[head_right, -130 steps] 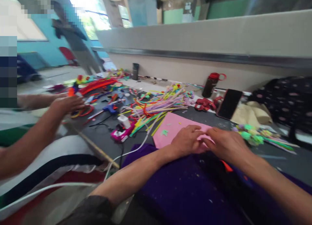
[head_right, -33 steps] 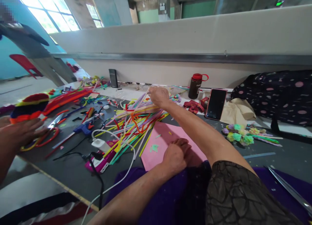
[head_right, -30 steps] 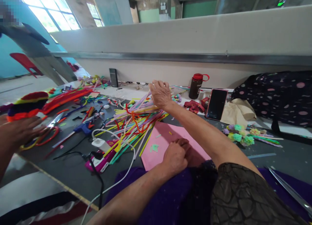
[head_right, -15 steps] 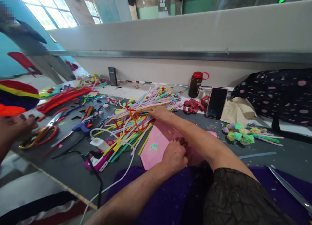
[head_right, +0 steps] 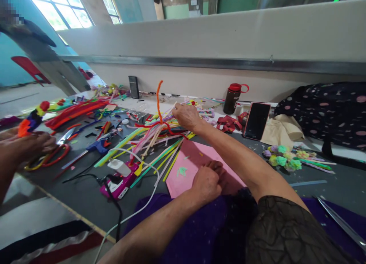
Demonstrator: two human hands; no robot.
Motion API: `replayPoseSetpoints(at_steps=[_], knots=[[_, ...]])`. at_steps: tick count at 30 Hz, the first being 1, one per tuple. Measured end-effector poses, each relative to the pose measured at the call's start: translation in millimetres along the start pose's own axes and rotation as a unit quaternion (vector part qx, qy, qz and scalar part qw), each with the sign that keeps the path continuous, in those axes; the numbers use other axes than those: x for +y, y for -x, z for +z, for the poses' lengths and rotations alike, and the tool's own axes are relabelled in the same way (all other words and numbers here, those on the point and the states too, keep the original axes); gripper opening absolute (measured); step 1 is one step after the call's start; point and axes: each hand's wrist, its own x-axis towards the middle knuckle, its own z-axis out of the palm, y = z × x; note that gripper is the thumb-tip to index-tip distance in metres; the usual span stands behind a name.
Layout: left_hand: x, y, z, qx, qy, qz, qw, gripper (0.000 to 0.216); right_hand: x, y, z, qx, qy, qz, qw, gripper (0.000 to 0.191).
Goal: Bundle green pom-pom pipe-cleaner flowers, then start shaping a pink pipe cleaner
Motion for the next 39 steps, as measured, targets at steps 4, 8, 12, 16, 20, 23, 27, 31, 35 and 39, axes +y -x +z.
replayPoseSetpoints(at_steps=[4,8,12,16,20,23,27,31,35,39], knots=[[-1,1,-1,0.012,0.014,0.001,1.000,0.029,-5,3,-4,-0.006,-0.004,0.004,1.000,0.029],[-1,1,-3,0.010,0.025,0.008,1.000,0.030,-4,0,-5,0.005,-0.003,0.018,1.000,0.030],[-1,1,-3,0.007,0.022,0.009,1.000,0.030,0,-4,2,-0.052,-0.033,-0.010,0.998,0.028],[1,2,-5,0.006,0.008,0.001,1.000,0.029,6,-5,9,-0.077,-0.109,-0.058,0.989,0.026],[1,2,-6,0.006,0.006,0.003,1.000,0.028,9,-8,8,-0.078,-0.145,-0.050,0.985,0.025],[0,2,-6,0.000,0.015,0.011,1.000,0.029,4,-8,8,-0.048,-0.130,-0.055,0.989,0.027],[0,0,-6,-0.005,0.013,0.014,1.000,0.030,-4,1,16,-0.046,-0.050,-0.049,0.996,0.027],[3,1,-9,-0.022,-0.010,0.001,1.000,0.030,-3,17,26,-0.061,-0.043,-0.019,0.997,0.024],[6,1,-11,-0.010,-0.015,0.001,1.000,0.030,0,27,33,-0.094,-0.072,0.023,0.993,0.023],[6,1,-11,-0.011,-0.018,0.001,1.000,0.029,-2,27,33,-0.055,-0.109,0.055,0.991,0.025]])
